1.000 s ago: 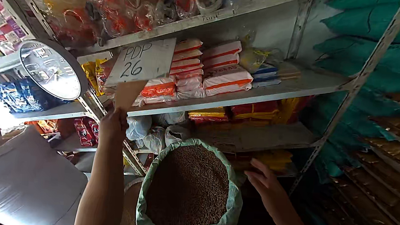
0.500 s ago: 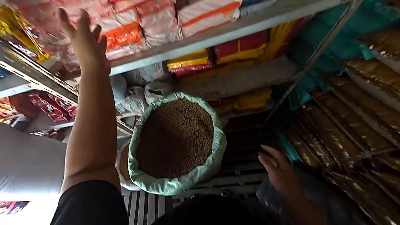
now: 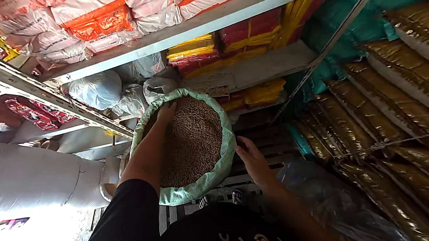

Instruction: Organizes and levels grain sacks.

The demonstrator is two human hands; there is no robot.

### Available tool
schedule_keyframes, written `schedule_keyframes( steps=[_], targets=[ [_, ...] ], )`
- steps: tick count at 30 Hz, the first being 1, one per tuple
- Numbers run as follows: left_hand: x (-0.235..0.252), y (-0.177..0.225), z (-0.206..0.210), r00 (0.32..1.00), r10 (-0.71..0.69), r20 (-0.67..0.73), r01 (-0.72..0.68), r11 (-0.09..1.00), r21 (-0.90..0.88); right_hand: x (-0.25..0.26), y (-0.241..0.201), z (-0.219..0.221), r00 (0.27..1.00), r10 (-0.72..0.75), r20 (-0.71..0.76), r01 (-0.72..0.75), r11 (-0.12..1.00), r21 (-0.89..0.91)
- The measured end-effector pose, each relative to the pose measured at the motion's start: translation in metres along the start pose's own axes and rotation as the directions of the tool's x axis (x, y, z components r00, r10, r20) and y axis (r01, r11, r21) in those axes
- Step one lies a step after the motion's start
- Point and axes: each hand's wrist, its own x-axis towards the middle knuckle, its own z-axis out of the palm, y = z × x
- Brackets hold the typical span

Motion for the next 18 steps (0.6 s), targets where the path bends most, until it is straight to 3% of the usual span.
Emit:
schedule_keyframes(
  steps=[3, 7, 9, 12, 14, 16, 18],
  targets=[
    [-0.002, 0.025, 0.005, 0.999, 0.034, 0.042, -0.036, 0.999, 0.038, 0.001, 0.002, 0.008, 1.000, 0.013, -0.003, -0.013, 0.997, 0.074],
    [-0.042, 0.044, 0.012, 0.963, 0.133, 0.236, -0.153, 0.986, 0.067, 0.003, 0.003, 0.009, 0.999, 0.033, 0.018, -0.035, 0.986, 0.163],
    [-0.070, 0.039, 0.016, 0.919, 0.156, 0.363, -0.223, 0.963, 0.152, 0.006, 0.004, 0.010, 0.999, 0.041, 0.034, -0.047, 0.980, 0.195],
    [-0.103, 0.032, 0.005, 0.796, 0.098, 0.597, -0.377, 0.852, 0.364, 0.013, 0.003, 0.012, 0.997, 0.073, 0.041, -0.080, 0.974, 0.211],
    [-0.125, 0.044, -0.004, 0.794, 0.165, 0.585, -0.485, 0.752, 0.446, 0.018, -0.001, 0.012, 0.994, 0.098, 0.044, -0.105, 0.974, 0.203],
    [-0.147, 0.072, 0.001, 0.806, 0.370, 0.462, -0.566, 0.711, 0.418, 0.024, -0.007, 0.014, 0.990, 0.128, 0.056, -0.136, 0.975, 0.178],
    [-0.166, 0.104, 0.033, 0.749, 0.522, 0.408, -0.656, 0.668, 0.351, 0.028, -0.013, 0.017, 0.986, 0.162, 0.039, -0.166, 0.976, 0.140]
  ],
)
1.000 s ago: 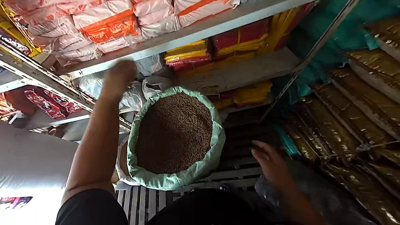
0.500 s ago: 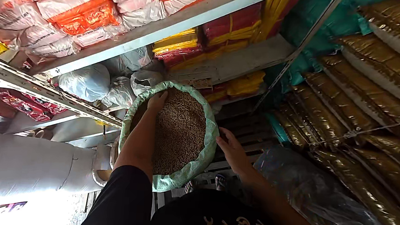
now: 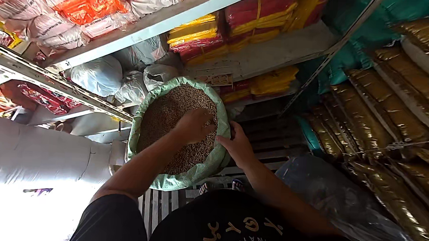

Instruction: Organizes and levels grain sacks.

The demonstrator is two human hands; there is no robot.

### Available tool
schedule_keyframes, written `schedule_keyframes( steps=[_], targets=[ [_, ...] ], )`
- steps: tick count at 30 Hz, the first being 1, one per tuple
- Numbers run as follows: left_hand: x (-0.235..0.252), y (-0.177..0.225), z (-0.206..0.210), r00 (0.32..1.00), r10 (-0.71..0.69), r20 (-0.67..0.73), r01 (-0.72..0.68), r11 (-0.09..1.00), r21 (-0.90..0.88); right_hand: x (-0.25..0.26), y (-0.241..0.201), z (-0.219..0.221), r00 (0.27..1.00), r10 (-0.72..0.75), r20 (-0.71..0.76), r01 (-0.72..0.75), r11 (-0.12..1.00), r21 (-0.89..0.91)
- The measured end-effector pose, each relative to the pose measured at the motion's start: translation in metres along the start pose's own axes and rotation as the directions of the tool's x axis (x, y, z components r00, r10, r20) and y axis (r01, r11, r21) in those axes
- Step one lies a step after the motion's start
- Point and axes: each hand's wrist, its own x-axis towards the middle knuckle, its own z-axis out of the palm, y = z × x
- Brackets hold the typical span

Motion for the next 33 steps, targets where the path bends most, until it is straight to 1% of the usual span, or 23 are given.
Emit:
schedule_keyframes(
  steps=[1, 3, 4, 5, 7, 9, 10, 11, 12, 13, 14, 16, 18, 19, 21, 23, 25, 27, 28, 30, 32, 33],
  targets=[
    [0.011, 0.018, 0.012, 0.998, 0.057, -0.017, -0.058, 0.998, -0.012, 0.001, -0.002, 0.001, 1.000, -0.002, -0.023, 0.001, 1.000, -0.028],
    [0.029, 0.033, 0.034, 0.995, 0.083, 0.053, -0.081, 0.996, -0.031, 0.000, -0.005, -0.004, 0.999, 0.002, -0.038, -0.005, 0.997, -0.077],
    [0.036, 0.030, 0.040, 0.993, 0.072, 0.094, -0.074, 0.997, 0.015, -0.001, -0.007, -0.007, 1.000, 0.002, -0.019, -0.004, 0.996, -0.087],
    [0.039, 0.024, 0.043, 0.993, 0.071, 0.097, -0.079, 0.994, 0.075, -0.002, -0.009, -0.008, 1.000, -0.003, -0.004, 0.002, 0.996, -0.093],
    [0.031, 0.005, 0.051, 0.997, 0.058, 0.060, -0.067, 0.982, 0.177, -0.004, -0.008, -0.009, 0.999, -0.009, 0.032, 0.011, 0.996, -0.087],
    [0.014, -0.027, 0.062, 0.998, -0.029, 0.061, 0.011, 0.962, 0.273, -0.004, -0.007, -0.010, 0.998, -0.011, 0.063, 0.016, 0.997, -0.078],
    [0.005, -0.042, 0.062, 0.991, -0.098, 0.093, 0.069, 0.957, 0.283, -0.002, -0.007, -0.011, 0.997, -0.014, 0.078, 0.019, 0.997, -0.076],
    [-0.004, -0.053, 0.058, 0.974, -0.172, 0.146, 0.127, 0.953, 0.275, -0.001, -0.006, -0.013, 0.995, -0.016, 0.099, 0.024, 0.997, -0.078],
    [-0.008, -0.057, 0.049, 0.943, -0.253, 0.217, 0.190, 0.942, 0.276, -0.001, -0.004, -0.016, 0.993, -0.020, 0.120, 0.030, 0.996, -0.084],
    [-0.007, -0.053, 0.034, 0.910, -0.320, 0.264, 0.245, 0.928, 0.281, 0.000, -0.004, -0.017, 0.990, -0.024, 0.137, 0.037, 0.995, -0.090],
    [-0.001, -0.045, 0.021, 0.904, -0.344, 0.253, 0.275, 0.922, 0.273, 0.001, -0.004, -0.018, 0.989, -0.030, 0.146, 0.045, 0.994, -0.101],
    [0.021, -0.027, 0.006, 0.956, -0.267, 0.119, 0.234, 0.943, 0.236, 0.002, -0.006, -0.018, 0.987, -0.025, 0.160, 0.045, 0.991, -0.124],
    [0.055, -0.013, 0.009, 0.984, -0.170, 0.052, 0.158, 0.968, 0.193, 0.002, -0.007, -0.017, 0.986, -0.019, 0.166, 0.044, 0.988, -0.147],
    [0.072, -0.007, 0.015, 0.987, -0.156, 0.039, 0.147, 0.974, 0.173, 0.003, -0.007, -0.017, 0.986, -0.018, 0.168, 0.044, 0.987, -0.154],
    [0.098, -0.004, 0.028, 0.983, -0.185, -0.009, 0.185, 0.970, 0.157, 0.005, -0.009, -0.018, 0.985, -0.025, 0.168, 0.053, 0.986, -0.161],
    [0.107, -0.009, 0.032, 0.966, -0.252, -0.060, 0.258, 0.950, 0.175, 0.005, -0.009, -0.019, 0.985, -0.030, 0.172, 0.056, 0.987, -0.150],
    [0.104, -0.024, 0.029, 0.934, -0.348, -0.083, 0.357, 0.920, 0.163, 0.004, -0.005, -0.019, 0.985, -0.029, 0.173, 0.053, 0.989, -0.135],
    [0.086, -0.053, 0.031, 0.875, -0.479, -0.076, 0.485, 0.865, 0.132, 0.002, -0.001, -0.020, 0.985, -0.043, 0.165, 0.063, 0.991, -0.120],
    [0.070, -0.068, 0.032, 0.836, -0.547, -0.044, 0.548, 0.827, 0.123, 0.001, 0.001, -0.021, 0.984, -0.052, 0.171, 0.071, 0.991, -0.111],
    [0.035, -0.085, 0.028, 0.742, -0.666, 0.076, 0.651, 0.743, 0.156, 0.001, 0.007, -0.025, 0.975, -0.091, 0.202, 0.108, 0.991, -0.074],
    [0.010, -0.077, 0.014, 0.628, -0.750, 0.208, 0.710, 0.661, 0.242, 0.000, 0.010, -0.028, 0.969, -0.116, 0.218, 0.130, 0.990, -0.053],
    [0.003, -0.064, 0.008, 0.607, -0.757, 0.241, 0.705, 0.653, 0.277, -0.001, 0.011, -0.028, 0.968, -0.115, 0.222, 0.128, 0.991, -0.048]
  ],
)
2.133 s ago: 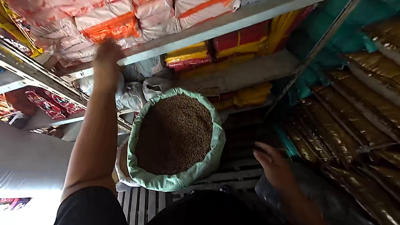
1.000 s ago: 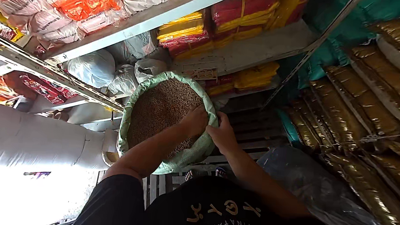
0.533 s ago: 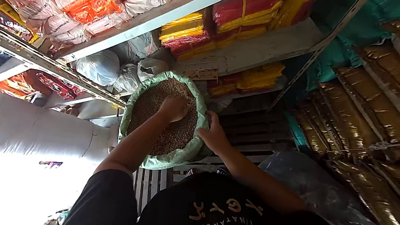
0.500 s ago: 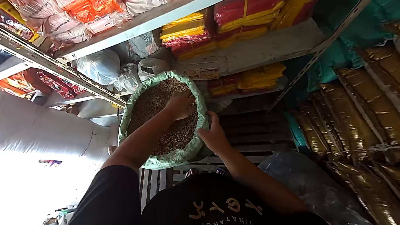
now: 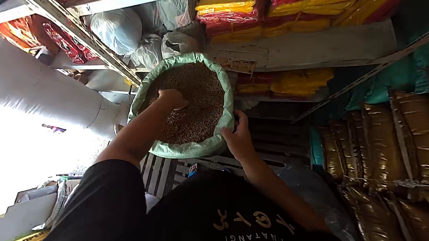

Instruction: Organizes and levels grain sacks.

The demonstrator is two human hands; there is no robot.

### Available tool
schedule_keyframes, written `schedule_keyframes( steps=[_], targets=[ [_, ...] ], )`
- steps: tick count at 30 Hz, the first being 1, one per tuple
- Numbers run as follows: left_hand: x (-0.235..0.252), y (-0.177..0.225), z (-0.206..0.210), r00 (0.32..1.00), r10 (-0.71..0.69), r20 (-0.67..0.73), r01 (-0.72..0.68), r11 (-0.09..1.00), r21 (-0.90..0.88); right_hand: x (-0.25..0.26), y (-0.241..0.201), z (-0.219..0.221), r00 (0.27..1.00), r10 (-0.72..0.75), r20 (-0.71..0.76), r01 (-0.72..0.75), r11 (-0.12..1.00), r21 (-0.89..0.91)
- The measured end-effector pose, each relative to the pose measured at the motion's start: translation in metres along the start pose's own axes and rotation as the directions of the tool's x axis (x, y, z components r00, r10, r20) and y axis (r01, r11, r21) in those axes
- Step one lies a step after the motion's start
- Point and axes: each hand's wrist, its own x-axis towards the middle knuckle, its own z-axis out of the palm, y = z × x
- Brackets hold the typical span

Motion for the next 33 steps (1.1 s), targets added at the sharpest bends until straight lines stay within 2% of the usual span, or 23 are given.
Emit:
schedule_keyframes(
  steps=[1, 2, 3, 5, 6, 7, 10, 11, 15, 17, 19, 21, 22, 24, 26, 28, 30, 32, 33],
  targets=[
    [-0.017, 0.006, -0.001, 0.998, 0.051, -0.028, -0.051, 0.999, 0.002, -0.001, 0.000, 0.000, 1.000, 0.004, 0.003, -0.004, 1.000, 0.010],
    [-0.034, 0.015, 0.001, 0.982, 0.159, -0.103, -0.162, 0.987, -0.016, -0.001, 0.000, 0.002, 1.000, 0.003, 0.001, -0.003, 1.000, 0.018],
    [-0.050, 0.029, 0.006, 0.937, 0.300, -0.176, -0.310, 0.950, -0.029, 0.000, -0.001, 0.003, 1.000, -0.003, -0.006, 0.003, 1.000, 0.022],
    [-0.078, 0.061, 0.027, 0.789, 0.576, -0.212, -0.607, 0.786, -0.123, 0.000, -0.002, 0.006, 1.000, -0.021, -0.007, 0.021, 1.000, 0.018],
    [-0.089, 0.070, 0.041, 0.719, 0.662, -0.213, -0.695, 0.691, -0.199, -0.001, -0.002, 0.007, 1.000, -0.031, -0.004, 0.031, 1.000, 0.006],
    [-0.097, 0.071, 0.054, 0.660, 0.726, -0.196, -0.750, 0.621, -0.226, -0.002, -0.002, 0.008, 0.999, -0.033, 0.007, 0.033, 0.999, -0.010],
    [-0.099, 0.043, 0.082, 0.482, 0.837, -0.258, -0.866, 0.501, 0.008, -0.006, 0.001, 0.012, 0.999, -0.029, 0.026, 0.030, 0.999, -0.040],
    [-0.094, 0.030, 0.090, 0.461, 0.841, -0.283, -0.866, 0.496, 0.063, -0.005, 0.001, 0.013, 0.999, -0.027, 0.018, 0.028, 0.999, -0.047],
    [-0.056, -0.011, 0.100, 0.533, 0.796, -0.285, -0.762, 0.599, 0.248, 0.000, 0.000, 0.014, 1.000, -0.020, -0.009, 0.019, 0.998, -0.061],
    [-0.033, -0.017, 0.092, 0.607, 0.748, -0.269, -0.678, 0.664, 0.316, 0.001, 0.001, 0.015, 1.000, -0.018, -0.021, 0.017, 0.999, -0.048],
    [-0.013, -0.013, 0.085, 0.682, 0.657, -0.320, -0.581, 0.753, 0.308, 0.000, 0.003, 0.015, 1.000, -0.019, -0.022, 0.018, 0.999, -0.049],
    [-0.009, -0.006, 0.071, 0.752, 0.553, -0.358, -0.533, 0.830, 0.164, -0.001, 0.003, 0.015, 1.000, -0.018, -0.015, 0.017, 0.998, -0.055],
    [-0.016, -0.005, 0.064, 0.767, 0.505, -0.396, -0.534, 0.844, 0.042, -0.002, 0.002, 0.014, 1.000, -0.016, -0.010, 0.016, 0.998, -0.059],
    [-0.041, -0.009, 0.060, 0.782, 0.378, -0.496, -0.529, 0.823, -0.207, -0.003, 0.003, 0.013, 1.000, -0.025, -0.007, 0.024, 0.998, -0.055],
    [-0.072, -0.030, 0.066, 0.828, 0.215, -0.519, -0.455, 0.798, -0.396, -0.002, 0.005, 0.013, 0.998, -0.059, -0.003, 0.058, 0.997, -0.045],
    [-0.093, -0.060, 0.086, 0.901, 0.051, -0.430, -0.311, 0.767, -0.561, -0.002, 0.010, 0.012, 0.996, -0.094, 0.003, 0.094, 0.994, -0.049],
    [-0.104, -0.084, 0.106, 0.971, -0.092, -0.220, -0.065, 0.786, -0.615, -0.005, 0.010, 0.012, 0.997, -0.076, 0.011, 0.077, 0.995, -0.062],
    [-0.097, -0.091, 0.113, 0.969, -0.245, -0.017, 0.192, 0.800, -0.569, -0.005, 0.009, 0.013, 0.998, -0.067, 0.008, 0.068, 0.994, -0.087],
    [-0.087, -0.088, 0.113, 0.951, -0.308, 0.027, 0.269, 0.781, -0.564, -0.005, 0.009, 0.013, 0.998, -0.063, 0.011, 0.064, 0.994, -0.091]
  ],
)
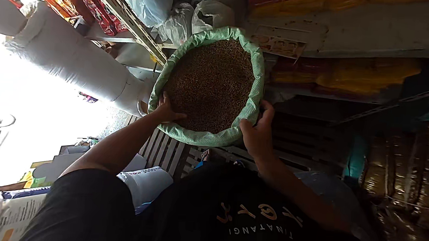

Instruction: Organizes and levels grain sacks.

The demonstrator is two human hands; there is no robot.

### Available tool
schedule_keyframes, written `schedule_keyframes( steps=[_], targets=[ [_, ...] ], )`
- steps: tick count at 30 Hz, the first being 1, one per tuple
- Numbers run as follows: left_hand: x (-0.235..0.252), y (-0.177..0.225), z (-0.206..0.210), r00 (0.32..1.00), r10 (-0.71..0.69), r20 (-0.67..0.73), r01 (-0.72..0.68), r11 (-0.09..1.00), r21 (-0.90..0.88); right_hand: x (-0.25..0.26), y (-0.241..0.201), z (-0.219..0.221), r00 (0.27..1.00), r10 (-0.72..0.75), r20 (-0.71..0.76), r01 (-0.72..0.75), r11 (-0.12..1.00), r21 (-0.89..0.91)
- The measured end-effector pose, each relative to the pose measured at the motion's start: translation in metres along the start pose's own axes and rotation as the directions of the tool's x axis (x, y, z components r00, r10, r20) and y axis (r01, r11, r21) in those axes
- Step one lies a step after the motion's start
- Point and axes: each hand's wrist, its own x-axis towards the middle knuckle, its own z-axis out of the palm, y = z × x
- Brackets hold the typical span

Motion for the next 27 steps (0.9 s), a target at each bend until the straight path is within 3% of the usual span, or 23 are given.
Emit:
schedule_keyframes(
  steps=[2, 4, 6, 8, 11, 14, 15, 17, 19, 22, 27],
  targets=[
    [0.023, 0.020, 0.007, 0.995, -0.068, -0.074, 0.060, 0.992, -0.111, 0.000, 0.000, 0.001, 1.000, 0.006, 0.000, -0.006, 1.000, 0.000],
    [0.047, 0.048, 0.010, 0.986, -0.053, -0.158, 0.013, 0.968, -0.249, 0.000, 0.001, 0.003, 1.000, 0.011, -0.017, -0.011, 1.000, -0.009],
    [0.069, 0.074, 0.014, 0.976, 0.038, -0.216, -0.107, 0.941, -0.320, -0.001, 0.002, 0.005, 0.999, 0.004, -0.049, -0.005, 1.000, -0.018],
    [0.082, 0.100, 0.015, 0.962, 0.167, -0.218, -0.226, 0.933, -0.281, -0.001, 0.001, 0.008, 0.997, 0.008, -0.079, -0.010, 1.000, -0.019],
    [0.080, 0.127, 0.017, 0.916, 0.380, -0.131, -0.402, 0.883, -0.242, -0.002, 0.002, 0.015, 0.990, 0.025, -0.139, -0.031, 0.999, -0.038],
    [0.061, 0.123, 0.004, 0.791, 0.610, 0.046, -0.593, 0.783, -0.185, -0.003, 0.003, 0.017, 0.983, 0.021, -0.181, -0.030, 0.998, -0.048],
    [0.059, 0.113, -0.002, 0.762, 0.646, 0.046, -0.633, 0.758, -0.160, -0.005, 0.003, 0.018, 0.981, 0.015, -0.192, -0.025, 0.998, -0.051],
    [0.076, 0.082, -0.013, 0.759, 0.644, -0.094, -0.651, 0.750, -0.114, -0.008, 0.003, 0.022, 0.974, 0.014, -0.227, -0.023, 0.999, -0.039],
    [0.115, 0.058, -0.026, 0.809, 0.555, -0.195, -0.582, 0.804, -0.123, -0.011, 0.004, 0.031, 0.957, 0.023, -0.290, -0.030, 0.999, -0.021],
    [0.161, 0.071, -0.038, 0.825, 0.527, -0.204, -0.556, 0.821, -0.128, -0.013, 0.005, 0.043, 0.919, 0.036, -0.392, -0.046, 0.999, -0.016],
    [0.161, 0.152, -0.029, 0.612, 0.781, -0.126, -0.789, 0.595, -0.149, -0.017, -0.001, 0.049, 0.891, 0.069, -0.449, -0.096, 0.995, -0.038]
  ],
)
